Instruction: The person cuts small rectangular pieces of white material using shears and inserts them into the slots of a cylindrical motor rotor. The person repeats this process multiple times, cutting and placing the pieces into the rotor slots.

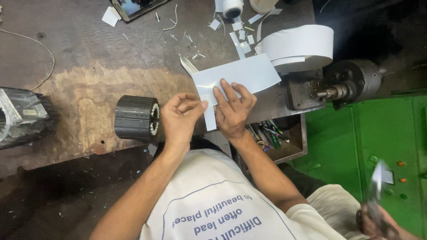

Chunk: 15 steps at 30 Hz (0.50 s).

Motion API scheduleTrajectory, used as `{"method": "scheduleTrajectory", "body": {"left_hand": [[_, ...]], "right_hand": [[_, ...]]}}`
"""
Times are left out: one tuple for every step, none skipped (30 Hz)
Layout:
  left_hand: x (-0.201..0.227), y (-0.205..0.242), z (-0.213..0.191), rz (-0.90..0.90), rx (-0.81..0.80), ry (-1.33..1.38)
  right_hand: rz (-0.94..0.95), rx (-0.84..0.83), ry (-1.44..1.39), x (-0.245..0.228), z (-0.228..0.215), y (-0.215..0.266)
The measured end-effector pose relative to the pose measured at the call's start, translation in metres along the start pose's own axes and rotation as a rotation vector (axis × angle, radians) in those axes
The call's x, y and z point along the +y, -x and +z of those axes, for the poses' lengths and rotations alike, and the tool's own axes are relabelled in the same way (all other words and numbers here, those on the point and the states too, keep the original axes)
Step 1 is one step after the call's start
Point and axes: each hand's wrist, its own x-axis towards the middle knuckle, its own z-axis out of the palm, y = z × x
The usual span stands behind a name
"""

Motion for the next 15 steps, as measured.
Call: {"method": "scheduleTrajectory", "body": {"left_hand": [[0.002,0.001,0.0,-0.015,0.008,-0.002],[0.004,0.001,-0.001,-0.015,0.002,0.012],[0.005,0.001,-0.001,-0.014,0.0,0.028],[0.007,0.001,-0.003,-0.013,-0.002,0.043],[0.008,0.001,-0.004,0.018,0.0,0.054],[0.01,0.001,-0.004,0.05,0.001,0.065],[0.012,-0.001,-0.005,0.085,0.005,0.077],[0.015,-0.002,-0.006,0.116,0.012,0.06],[0.017,-0.003,-0.006,0.149,0.02,0.043],[0.02,-0.003,-0.006,0.181,0.028,0.026],[0.023,-0.002,-0.006,0.184,0.028,0.059],[0.026,-0.002,-0.006,0.188,0.028,0.093],[0.029,-0.002,-0.005,0.191,0.02,0.128],[0.033,-0.002,-0.003,0.207,0.012,0.114],[0.036,-0.003,-0.002,0.222,0.001,0.102]], "right_hand": [[0.001,-0.01,-0.018,0.0,-0.003,0.002],[0.002,-0.02,-0.037,0.001,-0.005,0.005],[0.022,0.0,-0.051,0.002,-0.008,0.007],[0.041,0.02,-0.065,0.003,-0.013,0.01],[0.058,0.039,-0.081,0.005,-0.018,0.013],[0.106,0.062,-0.116,0.006,-0.024,0.017],[0.151,0.085,-0.154,0.006,-0.03,0.022],[0.196,0.107,-0.191,0.006,-0.033,0.025],[0.242,-0.031,-0.177,0.005,-0.034,0.029],[0.283,-0.169,-0.16,0.004,-0.032,0.032],[0.325,-0.308,-0.139,0.002,-0.03,0.035],[0.272,-0.385,-0.101,-0.001,-0.027,0.038],[0.223,-0.458,-0.057,-0.003,-0.021,0.038],[0.173,-0.53,-0.013,-0.004,-0.016,0.038],[0.181,-0.549,-0.04,-0.004,-0.012,0.037]]}}
